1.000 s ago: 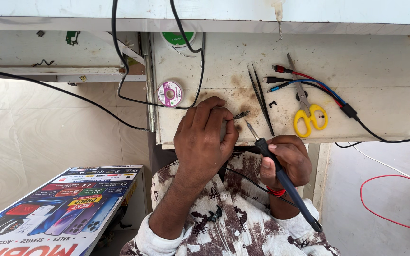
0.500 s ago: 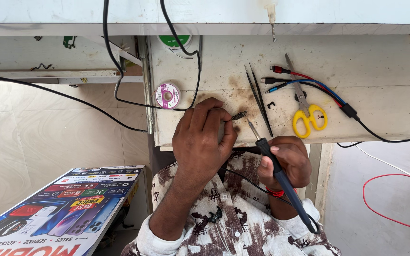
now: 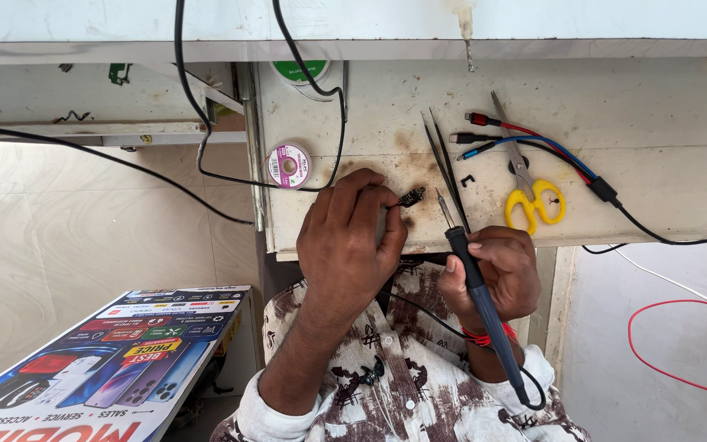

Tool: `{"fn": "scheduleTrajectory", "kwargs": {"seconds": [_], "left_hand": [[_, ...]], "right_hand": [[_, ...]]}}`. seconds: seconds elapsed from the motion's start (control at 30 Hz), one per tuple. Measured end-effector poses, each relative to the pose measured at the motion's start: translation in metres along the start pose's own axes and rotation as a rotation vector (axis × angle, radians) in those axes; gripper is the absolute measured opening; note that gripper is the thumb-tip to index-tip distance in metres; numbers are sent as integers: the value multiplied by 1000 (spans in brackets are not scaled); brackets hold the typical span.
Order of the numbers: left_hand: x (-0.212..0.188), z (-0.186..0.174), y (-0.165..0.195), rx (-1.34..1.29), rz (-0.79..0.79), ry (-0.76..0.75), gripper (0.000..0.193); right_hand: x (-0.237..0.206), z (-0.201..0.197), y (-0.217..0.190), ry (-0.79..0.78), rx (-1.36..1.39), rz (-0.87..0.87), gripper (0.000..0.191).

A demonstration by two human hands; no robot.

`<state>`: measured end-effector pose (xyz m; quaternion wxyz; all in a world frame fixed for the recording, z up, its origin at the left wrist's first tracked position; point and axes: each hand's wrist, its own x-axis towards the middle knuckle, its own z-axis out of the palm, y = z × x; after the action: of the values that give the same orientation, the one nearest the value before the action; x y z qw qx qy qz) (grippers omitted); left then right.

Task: The person holds a small electronic component on the workbench with one hand and uses a soldering iron with the other to solder it, repeatedly applying the iron to the component's contacts while steadying the part. Solder wire, scissors, and loose wires lie on the bench around the work area.

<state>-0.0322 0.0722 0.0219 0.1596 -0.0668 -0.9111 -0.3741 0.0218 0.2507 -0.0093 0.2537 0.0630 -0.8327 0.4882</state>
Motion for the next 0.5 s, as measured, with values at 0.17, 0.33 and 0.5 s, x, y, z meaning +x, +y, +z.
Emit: {"fn": "scheduleTrajectory", "kwargs": {"seconds": [0.17, 0.33, 0.5], "left_hand": [[0, 0, 0, 10, 7, -3, 16], [0, 1, 0, 7, -2, -9, 16], [0, 1, 0, 5, 8, -9, 16]], "right_hand": [[5, -3, -5, -30, -135, -33, 26], [9, -2, -5, -35, -134, -61, 28], [9, -3, -5, -46, -156, -69, 28]]}}
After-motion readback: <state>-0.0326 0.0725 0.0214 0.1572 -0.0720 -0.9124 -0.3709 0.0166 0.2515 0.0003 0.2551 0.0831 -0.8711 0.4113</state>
